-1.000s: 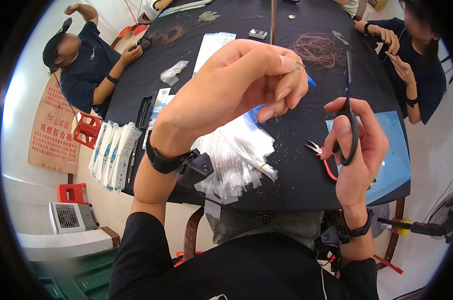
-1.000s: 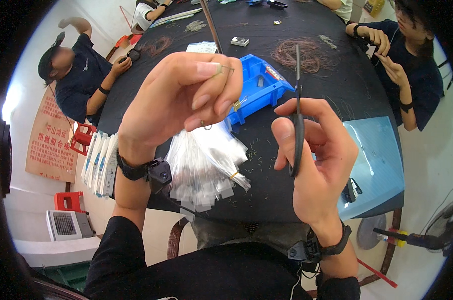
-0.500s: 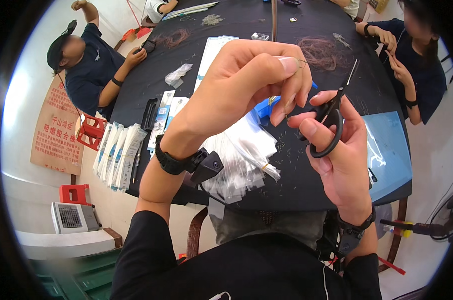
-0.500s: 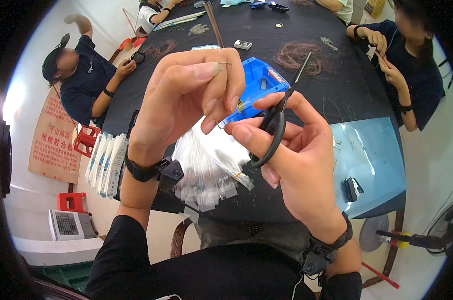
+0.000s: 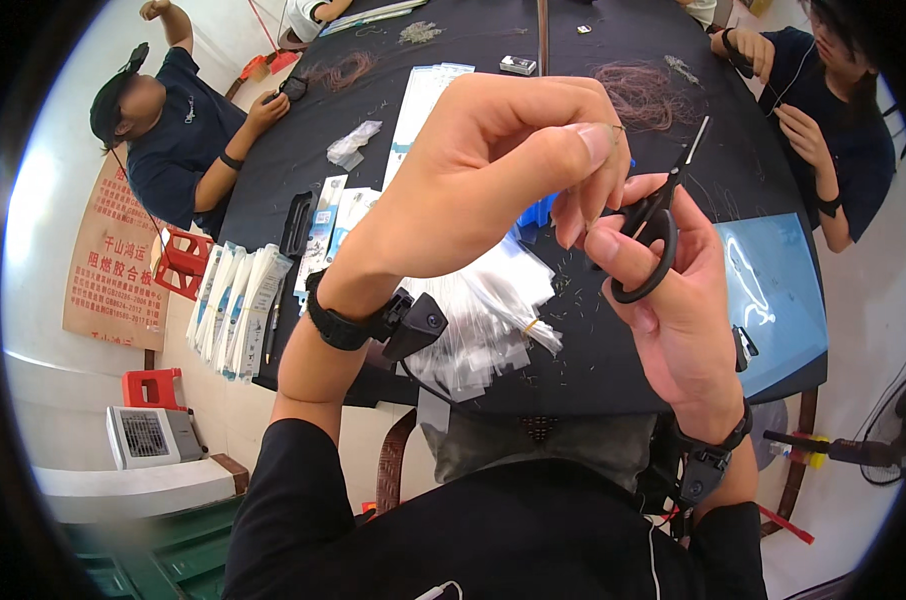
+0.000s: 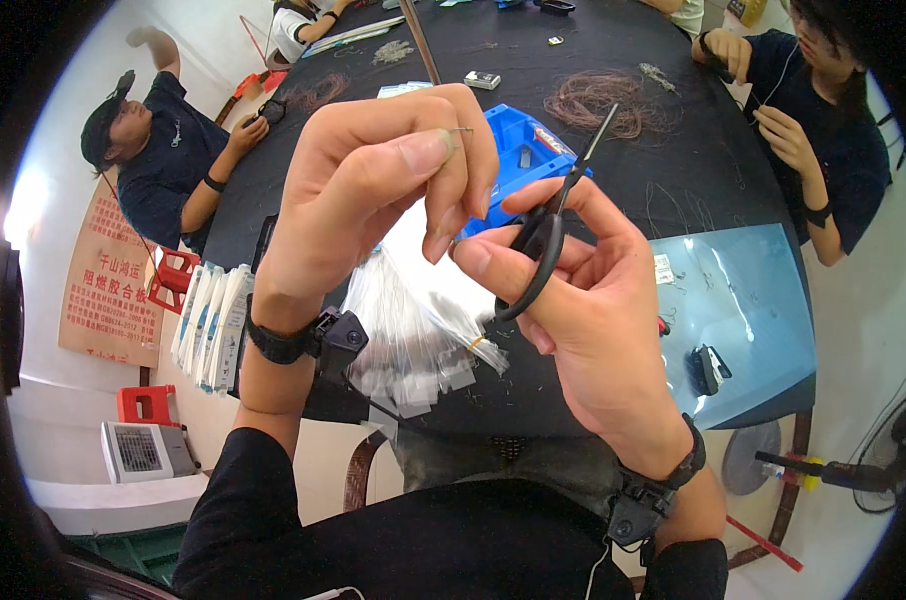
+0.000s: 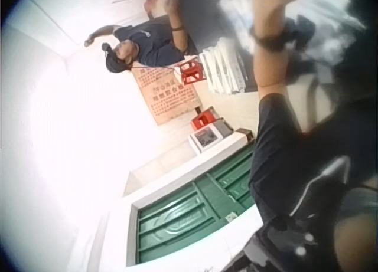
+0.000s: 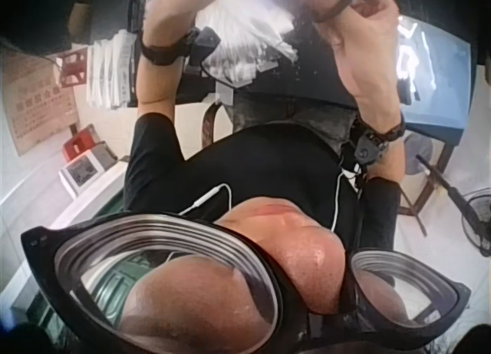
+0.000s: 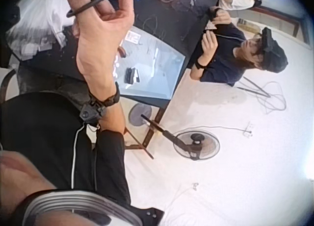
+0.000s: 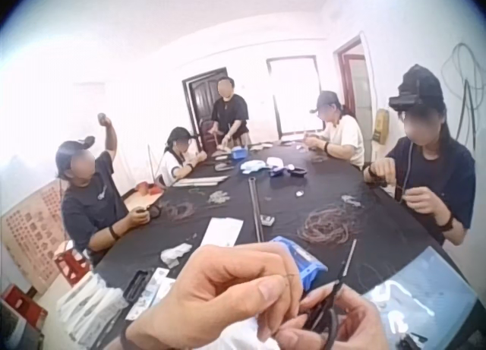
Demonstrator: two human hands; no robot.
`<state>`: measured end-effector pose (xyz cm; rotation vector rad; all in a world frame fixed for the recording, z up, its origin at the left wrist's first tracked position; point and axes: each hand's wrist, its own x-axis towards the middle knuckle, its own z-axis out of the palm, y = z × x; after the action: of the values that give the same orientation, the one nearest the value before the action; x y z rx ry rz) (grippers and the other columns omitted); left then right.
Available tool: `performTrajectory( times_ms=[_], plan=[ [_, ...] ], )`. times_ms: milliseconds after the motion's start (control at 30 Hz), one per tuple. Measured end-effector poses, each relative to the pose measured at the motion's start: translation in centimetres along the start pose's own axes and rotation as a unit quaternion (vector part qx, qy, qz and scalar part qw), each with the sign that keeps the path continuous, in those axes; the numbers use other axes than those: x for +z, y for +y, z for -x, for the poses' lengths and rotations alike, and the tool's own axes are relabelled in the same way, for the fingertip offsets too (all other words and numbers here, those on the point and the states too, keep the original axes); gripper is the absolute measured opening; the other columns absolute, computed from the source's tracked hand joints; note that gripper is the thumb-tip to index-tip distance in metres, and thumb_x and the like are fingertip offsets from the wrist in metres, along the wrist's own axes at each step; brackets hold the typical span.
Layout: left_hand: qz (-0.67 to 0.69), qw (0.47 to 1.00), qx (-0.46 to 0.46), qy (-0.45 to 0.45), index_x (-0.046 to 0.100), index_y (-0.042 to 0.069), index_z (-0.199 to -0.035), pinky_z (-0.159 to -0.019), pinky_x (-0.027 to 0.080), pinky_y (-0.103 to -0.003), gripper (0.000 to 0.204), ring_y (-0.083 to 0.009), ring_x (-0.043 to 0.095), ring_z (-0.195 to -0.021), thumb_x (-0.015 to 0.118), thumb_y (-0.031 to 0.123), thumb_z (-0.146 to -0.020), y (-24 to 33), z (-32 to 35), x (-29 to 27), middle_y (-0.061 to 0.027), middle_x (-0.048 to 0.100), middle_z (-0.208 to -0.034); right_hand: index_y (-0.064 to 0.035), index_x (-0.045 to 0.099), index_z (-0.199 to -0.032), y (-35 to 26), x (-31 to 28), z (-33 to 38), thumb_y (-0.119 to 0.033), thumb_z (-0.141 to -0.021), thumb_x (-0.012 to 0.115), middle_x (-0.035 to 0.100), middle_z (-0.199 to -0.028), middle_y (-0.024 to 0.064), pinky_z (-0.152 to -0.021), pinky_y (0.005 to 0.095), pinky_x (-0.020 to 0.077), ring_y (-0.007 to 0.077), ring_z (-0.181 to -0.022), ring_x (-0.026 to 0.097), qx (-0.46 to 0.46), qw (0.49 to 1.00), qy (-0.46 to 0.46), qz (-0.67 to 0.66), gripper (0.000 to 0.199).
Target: The person threads a line through a hook, inserts the hook into a metal tube, and uses pliers to pull the line tight. They then use scissors to cut the excess line.
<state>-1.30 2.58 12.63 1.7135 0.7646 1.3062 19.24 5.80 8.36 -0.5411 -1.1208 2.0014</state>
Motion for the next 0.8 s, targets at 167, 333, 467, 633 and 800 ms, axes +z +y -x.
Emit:
performTrajectory(
  times_ms=[167,333,467,633,800],
  plan=[
    [-0.040,0.999,-0.007,0.033,0.067,-0.003,-0.088,-0.062,0.050,-0.024,0.024,-0.0089,0.063,-0.070,0.064,0.015,-0.105,0.0,0.1,0.2,-0.0051,0.066,-0.085,-0.0073,0.062,-0.119,0.2,0.2,0.3,-0.006,-0.088,0.086,0.075,-0.093,0.0031,-0.043,0.0143,0.0304,-0.0025,-0.054,0.050,-0.070,0.990,0.034,0.114,0.038],
    [-0.101,0.992,-0.043,0.060,0.067,-0.001,-0.097,-0.066,0.053,-0.025,0.017,-0.0099,0.063,-0.070,0.066,0.015,-0.103,0.2,0.2,0.6,-0.0097,0.066,-0.093,-0.0078,0.062,-0.118,0.2,0.0,0.4,-0.009,-0.087,0.089,0.077,-0.092,0.0045,-0.044,0.0144,0.0303,-0.0023,-0.056,0.052,-0.126,0.975,0.055,0.174,0.041],
    [-0.116,0.988,-0.093,0.049,0.068,-0.001,-0.105,-0.071,0.054,-0.026,0.015,-0.0109,0.065,-0.076,0.065,0.014,-0.105,0.4,0.3,0.7,-0.0079,0.067,-0.094,-0.0078,0.062,-0.118,0.3,-0.4,0.3,-0.010,-0.086,0.090,0.077,-0.092,0.0045,-0.045,0.0145,0.0299,-0.0022,-0.056,0.052,-0.153,0.969,0.061,0.182,0.043],
    [-0.193,0.979,-0.060,-0.002,0.071,-0.003,-0.106,-0.075,0.056,-0.026,0.014,-0.0121,0.067,-0.082,0.069,0.010,-0.103,0.8,0.5,0.1,-0.0083,0.066,-0.100,-0.0077,0.062,-0.119,0.6,-0.9,0.2,-0.008,-0.087,0.089,0.077,-0.093,0.0039,-0.045,0.0144,0.0298,-0.0025,-0.060,0.054,-0.174,0.963,0.073,0.190,0.042],
    [-0.237,0.971,-0.021,-0.039,0.073,-0.004,-0.105,-0.077,0.058,-0.028,0.010,-0.0145,0.070,-0.085,0.074,0.003,-0.098,0.9,0.6,-0.4,-0.0097,0.066,-0.103,-0.0077,0.063,-0.119,0.9,-1.3,-0.2,-0.005,-0.088,0.088,0.077,-0.094,0.0039,-0.045,0.0147,0.0291,-0.0026,-0.061,0.054,-0.214,0.952,0.075,0.204,0.040]
  ],
)
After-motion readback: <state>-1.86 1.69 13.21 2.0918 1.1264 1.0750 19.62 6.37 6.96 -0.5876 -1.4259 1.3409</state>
